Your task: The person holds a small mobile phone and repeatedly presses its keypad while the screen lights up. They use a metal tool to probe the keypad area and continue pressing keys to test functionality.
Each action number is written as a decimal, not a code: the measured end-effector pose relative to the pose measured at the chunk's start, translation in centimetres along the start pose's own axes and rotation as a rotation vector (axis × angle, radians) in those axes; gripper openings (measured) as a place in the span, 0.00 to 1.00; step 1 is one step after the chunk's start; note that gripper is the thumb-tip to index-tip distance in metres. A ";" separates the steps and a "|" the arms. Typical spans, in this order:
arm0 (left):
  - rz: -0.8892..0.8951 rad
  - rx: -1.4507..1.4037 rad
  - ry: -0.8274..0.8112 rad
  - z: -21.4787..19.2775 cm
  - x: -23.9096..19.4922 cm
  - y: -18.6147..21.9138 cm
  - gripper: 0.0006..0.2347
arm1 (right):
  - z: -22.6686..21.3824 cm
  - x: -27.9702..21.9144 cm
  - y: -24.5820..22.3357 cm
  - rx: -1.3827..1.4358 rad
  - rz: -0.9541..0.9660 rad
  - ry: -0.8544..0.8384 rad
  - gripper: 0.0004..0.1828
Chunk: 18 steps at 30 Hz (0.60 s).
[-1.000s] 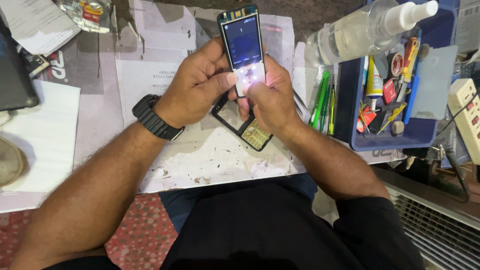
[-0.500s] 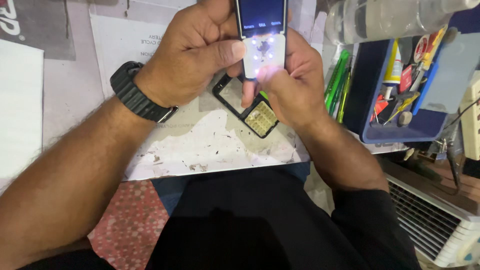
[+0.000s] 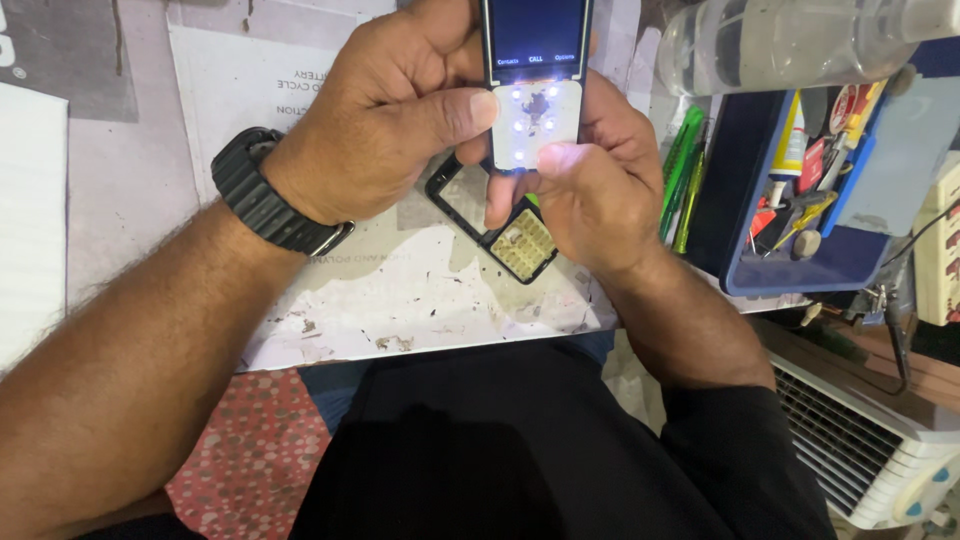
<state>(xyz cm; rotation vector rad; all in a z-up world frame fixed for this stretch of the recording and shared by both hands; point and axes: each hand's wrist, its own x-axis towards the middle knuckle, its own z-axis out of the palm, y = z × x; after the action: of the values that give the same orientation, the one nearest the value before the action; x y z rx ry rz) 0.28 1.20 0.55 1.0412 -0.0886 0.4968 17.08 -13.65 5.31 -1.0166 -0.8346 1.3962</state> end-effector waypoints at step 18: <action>0.038 0.080 -0.011 0.7 -0.5 0.4 0.23 | 0.6 0.5 0.7 0.000 -0.043 0.088 0.12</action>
<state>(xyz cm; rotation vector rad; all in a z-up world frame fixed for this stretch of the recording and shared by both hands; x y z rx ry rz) -0.22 0.56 1.07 1.1225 -0.0991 0.5322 16.29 -13.14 4.85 -1.0469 -0.7874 1.3062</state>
